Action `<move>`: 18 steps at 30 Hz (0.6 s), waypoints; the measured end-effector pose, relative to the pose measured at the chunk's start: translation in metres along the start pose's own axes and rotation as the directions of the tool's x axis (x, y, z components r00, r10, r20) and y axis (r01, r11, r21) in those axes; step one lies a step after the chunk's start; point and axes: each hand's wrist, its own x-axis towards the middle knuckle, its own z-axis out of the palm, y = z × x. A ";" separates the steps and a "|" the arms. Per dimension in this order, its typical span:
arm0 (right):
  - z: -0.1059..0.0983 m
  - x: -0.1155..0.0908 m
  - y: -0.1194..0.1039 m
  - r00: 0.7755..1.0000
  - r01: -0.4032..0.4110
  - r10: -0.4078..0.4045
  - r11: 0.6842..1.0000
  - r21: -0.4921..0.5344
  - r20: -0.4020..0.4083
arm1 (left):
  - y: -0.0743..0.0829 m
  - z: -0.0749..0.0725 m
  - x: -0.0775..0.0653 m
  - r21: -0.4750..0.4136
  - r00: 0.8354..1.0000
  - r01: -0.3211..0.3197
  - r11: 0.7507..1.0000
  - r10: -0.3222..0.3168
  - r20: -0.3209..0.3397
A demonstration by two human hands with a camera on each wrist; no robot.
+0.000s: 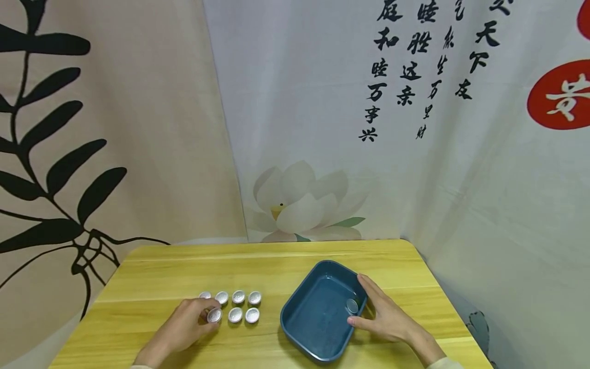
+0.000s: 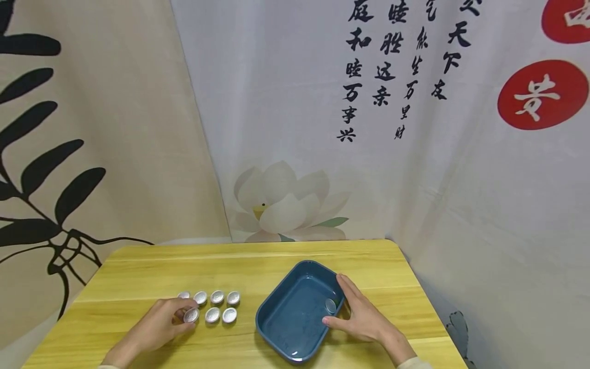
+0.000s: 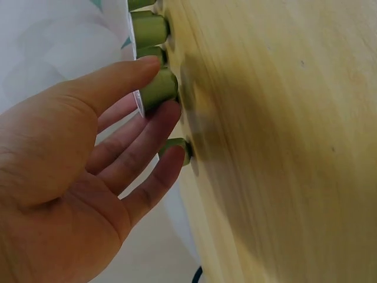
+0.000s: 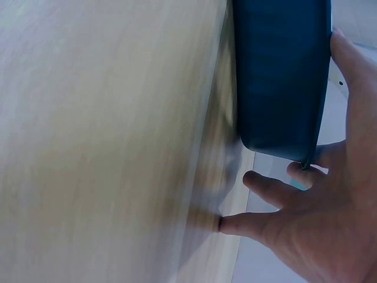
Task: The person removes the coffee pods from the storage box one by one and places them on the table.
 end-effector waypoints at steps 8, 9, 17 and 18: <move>0.001 -0.001 -0.001 1.000 -0.002 0.002 1.000 -0.003 -0.002 | -0.003 0.003 0.001 0.001 1.000 0.014 1.000 -0.014 0.006; 0.001 -0.001 -0.001 1.000 -0.002 0.002 1.000 -0.001 0.000 | -0.003 0.004 0.001 0.000 1.000 0.018 1.000 -0.018 0.007; 0.002 -0.001 0.000 1.000 -0.012 0.012 1.000 0.001 0.001 | -0.005 0.005 0.004 -0.017 0.999 0.035 0.999 -0.035 0.004; 0.002 -0.001 0.000 1.000 -0.012 0.012 1.000 0.001 0.000 | -0.005 0.005 0.004 -0.020 0.999 0.034 0.999 -0.034 0.004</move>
